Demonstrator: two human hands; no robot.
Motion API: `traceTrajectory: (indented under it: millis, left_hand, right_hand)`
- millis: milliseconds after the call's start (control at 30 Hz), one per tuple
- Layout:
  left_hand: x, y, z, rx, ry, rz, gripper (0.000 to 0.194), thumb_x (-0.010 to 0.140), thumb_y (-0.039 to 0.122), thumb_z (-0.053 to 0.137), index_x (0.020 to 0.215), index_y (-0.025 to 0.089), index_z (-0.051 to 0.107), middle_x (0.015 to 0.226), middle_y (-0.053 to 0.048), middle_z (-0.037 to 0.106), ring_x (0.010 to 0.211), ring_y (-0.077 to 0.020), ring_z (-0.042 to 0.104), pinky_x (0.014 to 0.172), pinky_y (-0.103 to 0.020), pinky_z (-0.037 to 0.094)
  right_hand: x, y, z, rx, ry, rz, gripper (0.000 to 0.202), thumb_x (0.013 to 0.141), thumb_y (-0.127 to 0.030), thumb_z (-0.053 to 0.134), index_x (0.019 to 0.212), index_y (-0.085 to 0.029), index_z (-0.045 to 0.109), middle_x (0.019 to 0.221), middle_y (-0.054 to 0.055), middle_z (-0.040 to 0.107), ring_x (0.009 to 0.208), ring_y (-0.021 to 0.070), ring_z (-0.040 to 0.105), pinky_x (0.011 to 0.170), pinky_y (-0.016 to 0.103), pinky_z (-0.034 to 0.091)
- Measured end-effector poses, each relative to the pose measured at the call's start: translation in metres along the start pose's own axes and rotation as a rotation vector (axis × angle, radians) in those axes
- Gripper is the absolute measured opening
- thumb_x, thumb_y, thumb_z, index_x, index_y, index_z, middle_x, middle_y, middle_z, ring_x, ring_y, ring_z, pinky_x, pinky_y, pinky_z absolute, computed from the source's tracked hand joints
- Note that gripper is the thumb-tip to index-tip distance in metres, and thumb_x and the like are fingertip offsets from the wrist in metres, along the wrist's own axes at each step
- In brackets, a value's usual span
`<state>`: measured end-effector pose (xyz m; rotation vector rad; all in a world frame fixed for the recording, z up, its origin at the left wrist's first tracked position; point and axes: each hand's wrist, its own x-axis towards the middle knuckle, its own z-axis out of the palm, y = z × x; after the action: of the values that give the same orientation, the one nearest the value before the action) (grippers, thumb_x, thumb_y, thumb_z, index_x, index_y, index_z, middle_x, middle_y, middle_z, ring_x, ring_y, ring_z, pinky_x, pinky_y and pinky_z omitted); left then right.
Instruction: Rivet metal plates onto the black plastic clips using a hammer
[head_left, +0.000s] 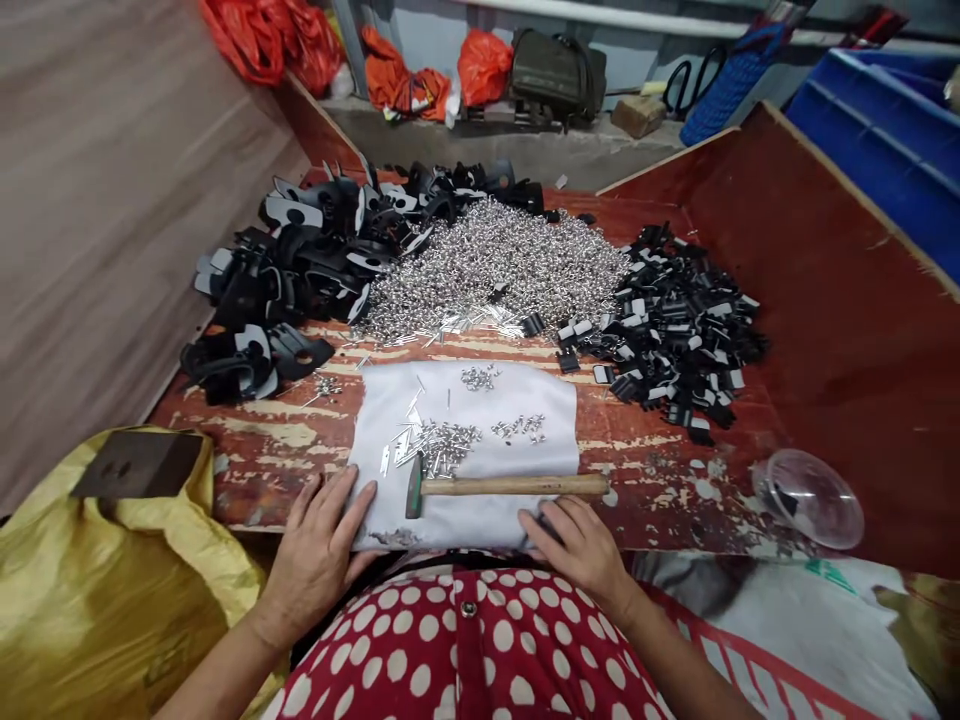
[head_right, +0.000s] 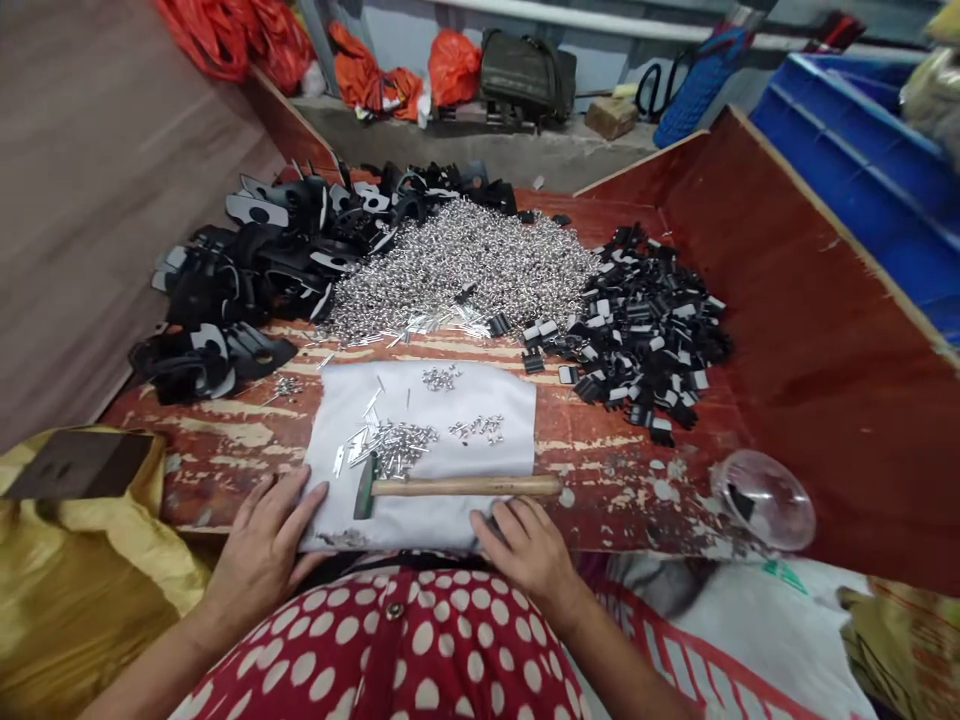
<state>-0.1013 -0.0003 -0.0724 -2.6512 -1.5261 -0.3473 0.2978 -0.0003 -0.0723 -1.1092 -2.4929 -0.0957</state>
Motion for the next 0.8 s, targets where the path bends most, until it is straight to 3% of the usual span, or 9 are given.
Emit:
traceTrajectory:
  millis: [133, 333, 433, 633, 800]
  left_hand:
    - [0.006, -0.003, -0.001, 0.017, -0.012, -0.013, 0.073, 0.09, 0.039, 0.067, 0.152, 0.013, 0.038, 0.15, -0.031, 0.048, 0.136, -0.0446, 0.049, 0.118, -0.067, 0.027]
    - [0.011, 0.0, -0.001, -0.016, -0.012, -0.037, 0.074, 0.085, 0.042, 0.074, 0.146, 0.01, 0.046, 0.148, -0.033, 0.048, 0.135, -0.0455, 0.049, 0.116, -0.066, 0.029]
    - [0.011, 0.002, -0.001, -0.028, 0.002, -0.04, 0.072, 0.087, 0.039, 0.072, 0.147, 0.009, 0.044, 0.149, -0.033, 0.046, 0.136, -0.0457, 0.047, 0.114, -0.067, 0.032]
    - [0.019, 0.001, -0.001, -0.092, 0.009, -0.048, 0.074, 0.09, 0.042, 0.067, 0.151, 0.013, 0.038, 0.152, -0.03, 0.043, 0.137, -0.0435, 0.045, 0.11, -0.063, 0.04]
    - [0.015, 0.004, 0.0, -0.149, 0.05, -0.085, 0.081, 0.089, 0.043, 0.067, 0.157, 0.016, 0.032, 0.158, -0.028, 0.038, 0.141, -0.0434, 0.042, 0.111, -0.063, 0.039]
  right_hand:
    - [-0.001, 0.0, 0.002, 0.0, 0.017, 0.05, 0.032, 0.1, -0.033, 0.056, 0.129, -0.025, 0.068, 0.112, 0.011, 0.07, 0.105, 0.0254, 0.066, 0.095, 0.041, 0.057]
    - [0.011, 0.006, -0.013, 0.158, -0.059, 0.193, 0.039, 0.094, -0.037, 0.065, 0.13, -0.021, 0.068, 0.131, 0.017, 0.064, 0.115, 0.0296, 0.066, 0.095, 0.043, 0.06]
    - [0.015, 0.008, -0.013, 0.173, -0.003, 0.198, 0.031, 0.095, -0.031, 0.064, 0.124, -0.024, 0.072, 0.125, 0.014, 0.068, 0.107, 0.0275, 0.069, 0.091, 0.041, 0.062]
    - [0.012, 0.019, 0.002, 0.141, 0.049, 0.204, 0.029, 0.098, -0.036, 0.059, 0.122, -0.028, 0.072, 0.12, 0.011, 0.07, 0.097, 0.0264, 0.073, 0.078, 0.036, 0.065]
    - [0.02, 0.033, -0.002, 0.131, 0.048, 0.085, 0.031, 0.097, -0.034, 0.059, 0.125, -0.028, 0.07, 0.115, 0.01, 0.072, 0.097, 0.0256, 0.075, 0.078, 0.031, 0.065]
